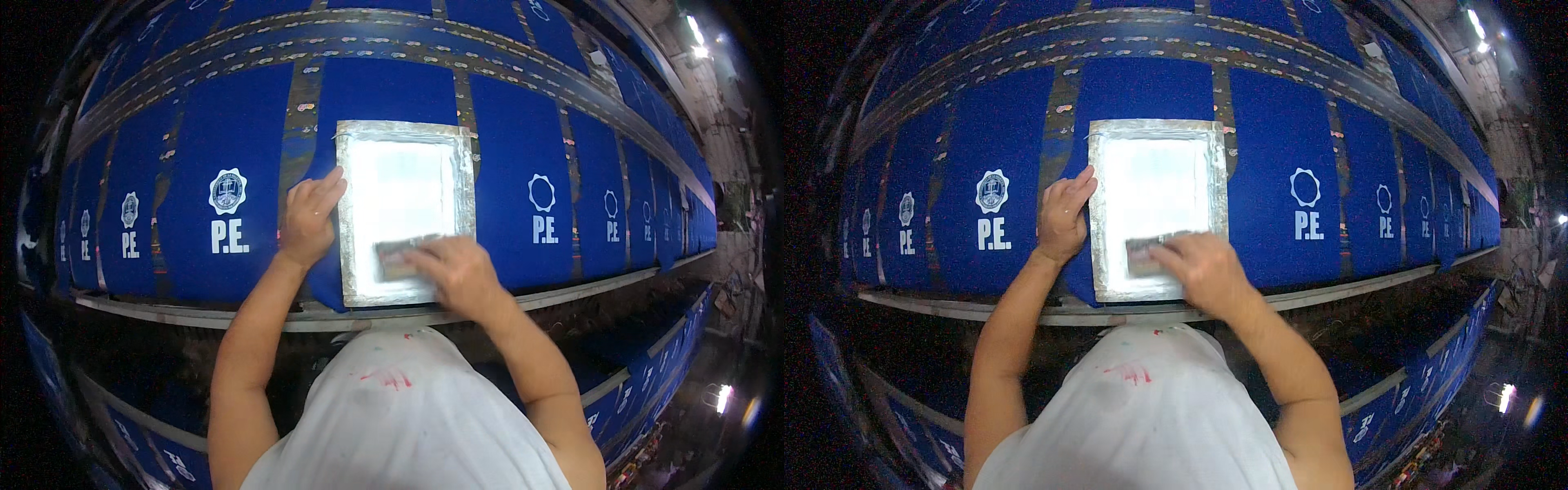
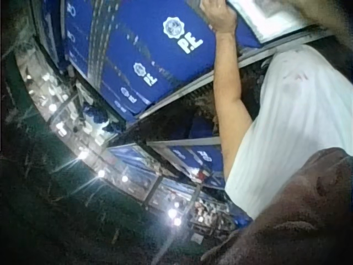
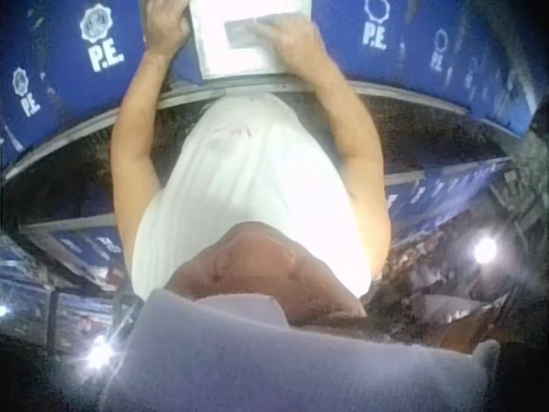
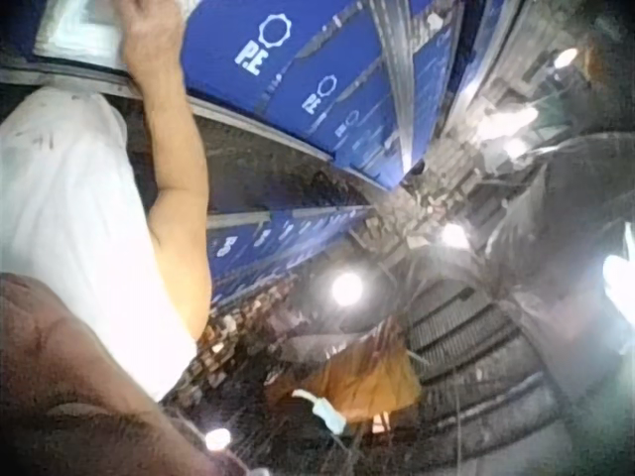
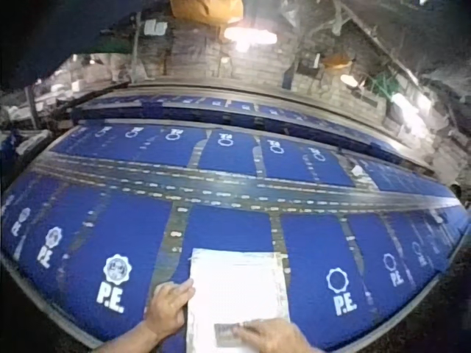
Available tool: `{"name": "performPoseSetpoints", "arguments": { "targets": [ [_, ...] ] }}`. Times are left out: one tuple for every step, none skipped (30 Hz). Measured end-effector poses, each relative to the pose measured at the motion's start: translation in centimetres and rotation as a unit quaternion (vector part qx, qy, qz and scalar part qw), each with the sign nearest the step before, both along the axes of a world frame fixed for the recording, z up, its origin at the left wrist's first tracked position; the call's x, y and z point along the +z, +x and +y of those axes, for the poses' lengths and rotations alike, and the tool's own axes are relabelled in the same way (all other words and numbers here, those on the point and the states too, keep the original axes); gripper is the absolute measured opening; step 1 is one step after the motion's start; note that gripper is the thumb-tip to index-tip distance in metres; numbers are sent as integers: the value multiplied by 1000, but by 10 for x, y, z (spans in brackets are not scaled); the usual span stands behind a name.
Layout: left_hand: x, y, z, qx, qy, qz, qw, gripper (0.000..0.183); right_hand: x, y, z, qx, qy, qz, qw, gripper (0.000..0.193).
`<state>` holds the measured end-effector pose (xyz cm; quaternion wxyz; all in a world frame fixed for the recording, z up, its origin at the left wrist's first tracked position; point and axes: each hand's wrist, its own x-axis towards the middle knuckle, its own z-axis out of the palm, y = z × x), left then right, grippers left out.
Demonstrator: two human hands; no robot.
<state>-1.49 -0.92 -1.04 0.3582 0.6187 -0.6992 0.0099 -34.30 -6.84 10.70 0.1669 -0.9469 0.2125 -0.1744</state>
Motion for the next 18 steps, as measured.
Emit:
{"name": "performPoseSetpoints", "arguments": {
  "targets": [
    [1, 0, 0, -1, -8, 2, 1000, 63, 3, -5, 16, -5, 18, 1, 1000, 51],
    [1, -1, 0, 4, -7, -4, 1000, 62, 7, -9, 30, -4, 27, 10, 1000, 52],
    [1, -1, 0, 8, -11, -7, 1000, 60, 10, -13, 40, -3, 38, 14, 999, 52],
    [2, -1, 0, 15, -10, -11, 1000, 58, 13, -15, 44, -1, 32, 14, 999, 53],
    [2, -2, 1, 13, -15, -13, 1000, 58, 14, -16, 40, 5, 51, 27, 998, 53],
    [1, -1, 1, 14, -14, -15, 1000, 58, 16, -17, 29, 11, 71, 40, 997, 53],
    [1, -1, 0, 15, -14, -19, 1000, 58, 17, -17, 15, 12, 88, 49, 995, 53],
    [1, -1, 1, 11, -13, -15, 1000, 60, 17, -15, -8, 32, 98, 64, 993, 41],
    [1, 1, -6, 10, -19, -15, 1000, 62, 12, -4, -33, 29, 88, 79, 993, 42],
    [1, 1, -7, 8, -19, -10, 1000, 64, 10, 6, -57, 26, 61, 70, 995, 43],
    [1, 1, -8, 8, -23, -14, 1000, 64, 7, 19, -81, 10, 39, 89, 995, 41],
    [1, 0, -8, 9, -25, -16, 1000, 64, 6, 30, -102, 4, 12, 71, 997, 40],
    [1, 0, -8, 10, -25, -18, 999, 65, 4, 43, -121, -16, 7, 67, 998, 38],
    [2, 0, -7, 9, -22, -17, 1000, 65, 3, 54, -137, -55, 19, 70, 996, 37],
    [2, 0, -7, 7, -17, -15, 1000, 65, 1, 66, -150, -83, -6, 73, 994, 36],
    [2, 0, -6, 5, -14, -10, 1000, 65, 1, 71, -158, -88, -9, 63, 994, 36],
    [2, 0, -5, 6, -10, -14, 1000, 66, 0, 74, -161, -108, -3, 71, 992, 37],
    [1, 0, -5, 8, -7, -16, 1000, 66, -1, 74, -159, -87, -15, 64, 994, 38]
  ]
}}
